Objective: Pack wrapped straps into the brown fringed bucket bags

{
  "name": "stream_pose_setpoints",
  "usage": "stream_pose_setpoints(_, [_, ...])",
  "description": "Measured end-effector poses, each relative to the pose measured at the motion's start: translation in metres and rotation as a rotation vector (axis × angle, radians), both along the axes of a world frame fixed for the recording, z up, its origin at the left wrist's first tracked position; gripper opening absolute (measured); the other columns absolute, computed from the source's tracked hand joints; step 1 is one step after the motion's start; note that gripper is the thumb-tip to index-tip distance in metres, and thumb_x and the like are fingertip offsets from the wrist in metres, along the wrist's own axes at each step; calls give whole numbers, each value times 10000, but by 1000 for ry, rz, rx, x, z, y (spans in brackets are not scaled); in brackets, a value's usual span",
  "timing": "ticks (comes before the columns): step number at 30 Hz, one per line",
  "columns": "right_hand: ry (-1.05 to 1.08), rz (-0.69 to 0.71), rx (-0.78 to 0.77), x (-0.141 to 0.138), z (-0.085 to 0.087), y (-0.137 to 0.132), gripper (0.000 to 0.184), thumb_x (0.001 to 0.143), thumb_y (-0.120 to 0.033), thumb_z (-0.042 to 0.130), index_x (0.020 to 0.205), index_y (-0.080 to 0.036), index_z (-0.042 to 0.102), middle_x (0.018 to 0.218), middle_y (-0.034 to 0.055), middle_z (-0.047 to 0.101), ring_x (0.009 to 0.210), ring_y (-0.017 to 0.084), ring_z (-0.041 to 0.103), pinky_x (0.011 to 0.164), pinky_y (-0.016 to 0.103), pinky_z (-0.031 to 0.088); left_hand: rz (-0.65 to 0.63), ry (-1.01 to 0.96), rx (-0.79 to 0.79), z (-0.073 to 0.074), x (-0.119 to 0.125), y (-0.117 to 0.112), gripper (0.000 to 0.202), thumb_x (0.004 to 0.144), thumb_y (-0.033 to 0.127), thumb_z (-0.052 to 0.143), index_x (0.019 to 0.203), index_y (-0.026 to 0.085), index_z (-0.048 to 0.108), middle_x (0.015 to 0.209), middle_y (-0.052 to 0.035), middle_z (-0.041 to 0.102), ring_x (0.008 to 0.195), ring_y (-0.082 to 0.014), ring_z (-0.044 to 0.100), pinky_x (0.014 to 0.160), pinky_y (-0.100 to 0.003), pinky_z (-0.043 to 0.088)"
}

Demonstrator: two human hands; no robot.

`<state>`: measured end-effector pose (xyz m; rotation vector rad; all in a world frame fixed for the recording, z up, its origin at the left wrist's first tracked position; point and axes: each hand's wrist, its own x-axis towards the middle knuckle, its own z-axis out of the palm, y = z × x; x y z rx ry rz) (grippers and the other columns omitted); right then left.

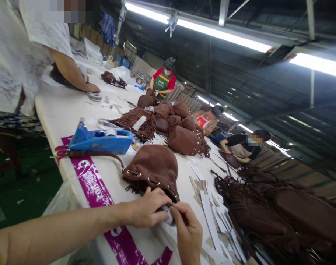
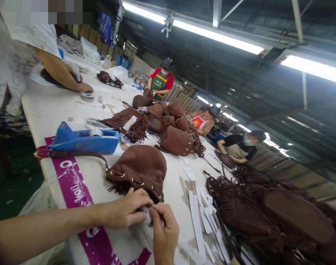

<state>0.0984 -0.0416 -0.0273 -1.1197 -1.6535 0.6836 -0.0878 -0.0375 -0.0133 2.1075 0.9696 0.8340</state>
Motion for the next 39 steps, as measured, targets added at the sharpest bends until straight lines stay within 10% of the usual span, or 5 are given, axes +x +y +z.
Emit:
stream_pose_setpoints(10, [87,-13,-182,1,-9,3,379,724,-315,742,1087,-223,679,945,43,666,813,196,609,670,288,515,74,51,-98,-2,7,-5,108,792,162,506,795,193,403,950,-29,488,983,-207,425,863,-340,318])
stream_pose_setpoints(15, [-49,100,-164,5,-8,4,91,769,-284,683,789,-216,740,953,72,672,922,228,612,798,321,493,34,78,-20,-8,8,-5,105,782,137,512,793,185,419,906,-27,513,986,-209,425,860,-344,302])
stream_pose_setpoints(27, [-314,-23,299,-8,-7,-7,164,903,-186,532,747,-218,571,825,20,604,782,166,579,719,285,454,103,138,-108,1,12,-2,88,833,174,440,840,203,523,947,-7,575,1043,-220,434,896,-392,291])
stream_pose_setpoints(39, [-305,-35,249,-8,-3,1,168,908,-154,507,751,-217,511,762,-9,553,722,146,539,677,260,421,-57,93,22,-6,3,9,147,831,279,554,935,195,494,962,-23,536,995,-214,438,890,-358,304])
